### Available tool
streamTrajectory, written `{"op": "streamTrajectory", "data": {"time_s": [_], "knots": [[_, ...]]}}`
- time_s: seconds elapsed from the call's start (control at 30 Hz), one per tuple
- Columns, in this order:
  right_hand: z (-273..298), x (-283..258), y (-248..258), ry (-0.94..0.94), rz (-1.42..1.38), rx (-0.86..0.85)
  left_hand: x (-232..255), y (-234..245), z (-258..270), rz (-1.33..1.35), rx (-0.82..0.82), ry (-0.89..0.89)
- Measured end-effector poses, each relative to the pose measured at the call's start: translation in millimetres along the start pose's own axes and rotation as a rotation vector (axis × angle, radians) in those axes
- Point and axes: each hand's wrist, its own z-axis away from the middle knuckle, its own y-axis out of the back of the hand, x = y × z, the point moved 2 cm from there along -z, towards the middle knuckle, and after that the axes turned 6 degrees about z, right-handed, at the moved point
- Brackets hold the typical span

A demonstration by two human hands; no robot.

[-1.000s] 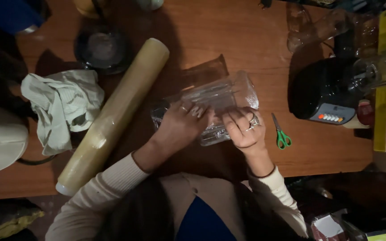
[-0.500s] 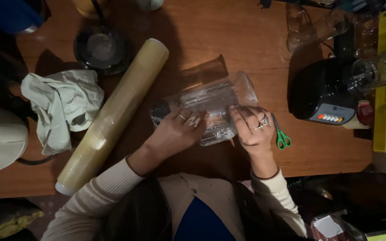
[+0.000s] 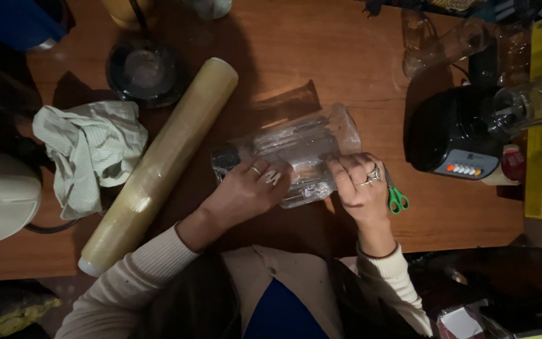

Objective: Wrapping a blender jar with plastic wrap.

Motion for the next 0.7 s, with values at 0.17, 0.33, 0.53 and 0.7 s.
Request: {"op": "streamTrajectory", "data": {"time_s": [0.17, 0.33, 0.53, 0.7], "knots": [[2, 2, 1, -0.017, -0.014, -0.089, 2, -2, 2, 0.025, 0.034, 0.015], [22, 4, -2, -0.038, 0.001, -0.138, 6, 8, -3, 0.045, 0.030, 0.021], [33, 6, 8, -0.117, -0.066, -0.175, 11, 12, -4, 0.047, 0.039, 0.009], [-20, 18, 6, -0.246, -0.326, -0.128, 20, 9, -6, 0.021, 0.089, -0.001]]}}
